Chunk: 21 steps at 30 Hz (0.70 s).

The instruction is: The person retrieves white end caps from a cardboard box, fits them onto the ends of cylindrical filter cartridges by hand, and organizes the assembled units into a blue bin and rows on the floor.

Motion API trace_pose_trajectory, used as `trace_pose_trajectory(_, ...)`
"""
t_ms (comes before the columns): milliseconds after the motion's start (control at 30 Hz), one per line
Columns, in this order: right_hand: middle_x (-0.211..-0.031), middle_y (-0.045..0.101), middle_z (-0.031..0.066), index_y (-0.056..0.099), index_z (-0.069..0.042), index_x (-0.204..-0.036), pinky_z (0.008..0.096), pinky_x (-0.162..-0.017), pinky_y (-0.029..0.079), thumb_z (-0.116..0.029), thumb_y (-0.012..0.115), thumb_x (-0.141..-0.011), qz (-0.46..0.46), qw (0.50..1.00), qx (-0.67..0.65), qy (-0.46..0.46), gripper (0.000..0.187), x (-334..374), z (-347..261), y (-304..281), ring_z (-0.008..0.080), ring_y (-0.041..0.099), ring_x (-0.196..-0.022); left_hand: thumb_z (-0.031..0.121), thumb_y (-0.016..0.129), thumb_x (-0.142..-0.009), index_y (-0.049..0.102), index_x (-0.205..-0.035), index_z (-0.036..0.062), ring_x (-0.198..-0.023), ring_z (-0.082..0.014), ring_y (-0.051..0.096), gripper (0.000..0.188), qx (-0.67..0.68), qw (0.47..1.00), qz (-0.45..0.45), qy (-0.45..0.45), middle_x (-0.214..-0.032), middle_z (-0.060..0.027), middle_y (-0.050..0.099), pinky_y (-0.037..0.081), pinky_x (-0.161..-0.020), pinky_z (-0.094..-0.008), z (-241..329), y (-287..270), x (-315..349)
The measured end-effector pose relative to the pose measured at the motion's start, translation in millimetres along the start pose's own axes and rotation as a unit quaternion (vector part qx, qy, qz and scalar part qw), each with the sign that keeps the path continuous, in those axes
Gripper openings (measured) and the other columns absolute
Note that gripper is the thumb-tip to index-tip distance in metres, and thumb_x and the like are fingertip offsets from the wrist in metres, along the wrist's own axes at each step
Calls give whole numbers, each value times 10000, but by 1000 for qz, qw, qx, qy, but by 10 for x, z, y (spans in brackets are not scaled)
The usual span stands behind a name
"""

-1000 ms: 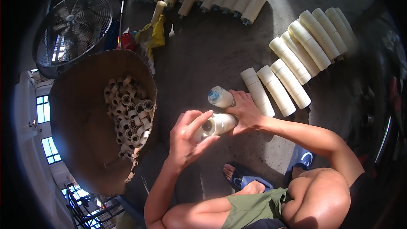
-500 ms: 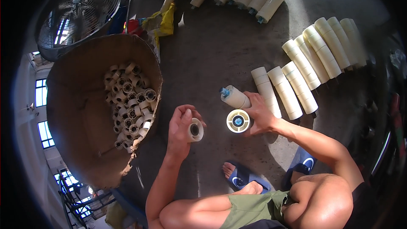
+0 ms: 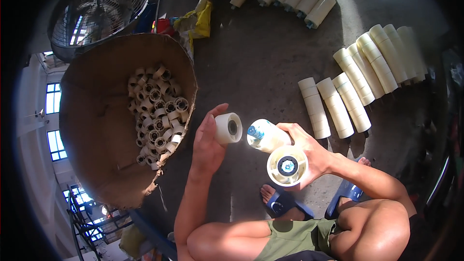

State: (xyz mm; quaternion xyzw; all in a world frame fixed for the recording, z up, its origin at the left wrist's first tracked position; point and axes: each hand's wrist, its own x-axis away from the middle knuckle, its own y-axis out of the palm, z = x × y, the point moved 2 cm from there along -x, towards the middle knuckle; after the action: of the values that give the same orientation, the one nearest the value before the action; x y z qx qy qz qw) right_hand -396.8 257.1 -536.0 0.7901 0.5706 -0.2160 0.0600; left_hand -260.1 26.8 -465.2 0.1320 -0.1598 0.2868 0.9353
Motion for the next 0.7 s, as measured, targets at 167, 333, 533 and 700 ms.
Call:
trace_pose_trajectory(167,-1379,491,289,753,-112,-1150,532,-1041,435,-438,944,-513,-29,1000,0,4,741,-75,-112,-37,456,496,-1242,250,648,-1040,588,-1387,-20,-1021,-131,687,444,-43,998,-33,29,-1189,-94,705,556,-895,-282,82,15,49)
trace_pose_trajectory(333,-1373,490,344,748,-38,-1129,551,-1059,422,-452,922,-453,-87,996,37,4,811,-81,13,10,484,495,-1240,161,700,-987,680,-1307,-17,-925,-80,623,366,-198,978,-32,60,-1084,-33,680,509,-818,-241,137,114,74)
trace_pose_trajectory(533,-1400,449,305,741,-72,-998,567,-1031,442,-375,933,-444,-68,996,61,-22,660,-61,338,150,478,479,-1248,181,824,-832,751,-1226,49,-799,-146,605,422,-439,875,-20,205,-930,-65,617,494,-700,-276,239,293,-37)
trace_pose_trajectory(700,-1407,432,286,744,-62,-908,572,-1057,417,-347,931,-403,-58,993,102,-20,610,93,754,214,474,454,-1277,307,875,-751,775,-1150,80,-768,-229,618,469,-582,761,-65,279,-892,-89,616,518,-661,-341,-21,469,-167)
